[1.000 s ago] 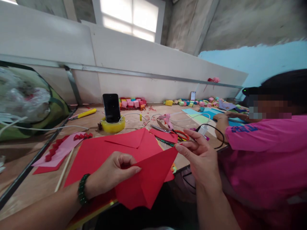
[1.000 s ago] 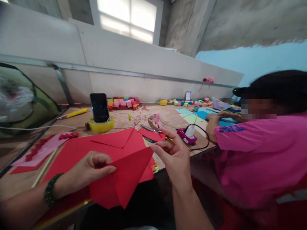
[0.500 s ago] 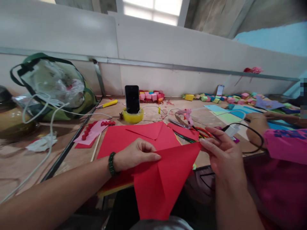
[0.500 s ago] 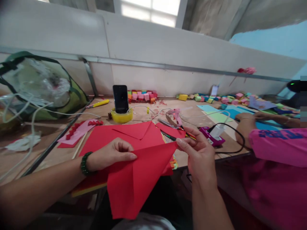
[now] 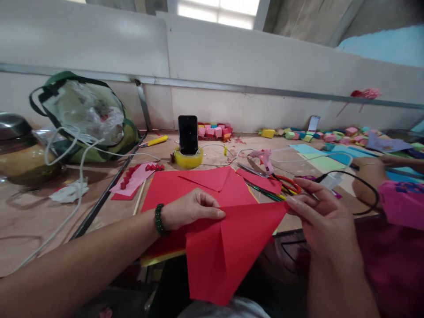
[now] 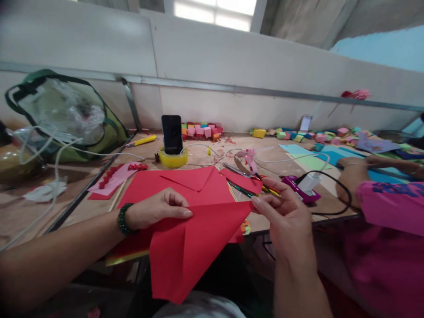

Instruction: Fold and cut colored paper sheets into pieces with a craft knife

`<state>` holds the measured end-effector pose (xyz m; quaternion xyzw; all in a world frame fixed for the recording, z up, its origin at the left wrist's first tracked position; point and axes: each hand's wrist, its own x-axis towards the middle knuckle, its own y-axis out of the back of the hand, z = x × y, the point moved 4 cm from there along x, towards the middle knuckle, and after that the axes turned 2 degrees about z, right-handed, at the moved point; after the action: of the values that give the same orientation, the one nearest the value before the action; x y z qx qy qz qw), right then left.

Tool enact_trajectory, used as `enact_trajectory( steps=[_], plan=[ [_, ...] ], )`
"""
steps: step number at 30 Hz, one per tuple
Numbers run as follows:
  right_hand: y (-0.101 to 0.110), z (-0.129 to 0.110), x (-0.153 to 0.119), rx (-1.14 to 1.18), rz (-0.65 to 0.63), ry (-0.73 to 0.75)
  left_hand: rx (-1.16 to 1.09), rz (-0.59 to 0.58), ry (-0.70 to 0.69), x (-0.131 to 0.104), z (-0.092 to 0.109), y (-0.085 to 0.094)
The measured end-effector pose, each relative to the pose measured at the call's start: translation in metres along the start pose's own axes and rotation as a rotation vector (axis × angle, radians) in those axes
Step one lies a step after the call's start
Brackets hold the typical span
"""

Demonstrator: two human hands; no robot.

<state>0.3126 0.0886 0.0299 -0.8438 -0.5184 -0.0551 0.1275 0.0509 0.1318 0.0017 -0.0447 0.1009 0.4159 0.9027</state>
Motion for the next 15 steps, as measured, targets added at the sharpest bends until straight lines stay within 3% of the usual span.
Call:
enact_trajectory(
  steps=[9,15],
  plan=[
    [-0.015,0.010,0.014,-0.062,-0.220,-0.038,0.108,0.021,0.054,-0.009,0.022,0.018],
    [-0.017,0.006,0.009,-0.013,-0.225,-0.044,0.036,0.109,0.061,-0.017,0.021,0.024]
  ],
)
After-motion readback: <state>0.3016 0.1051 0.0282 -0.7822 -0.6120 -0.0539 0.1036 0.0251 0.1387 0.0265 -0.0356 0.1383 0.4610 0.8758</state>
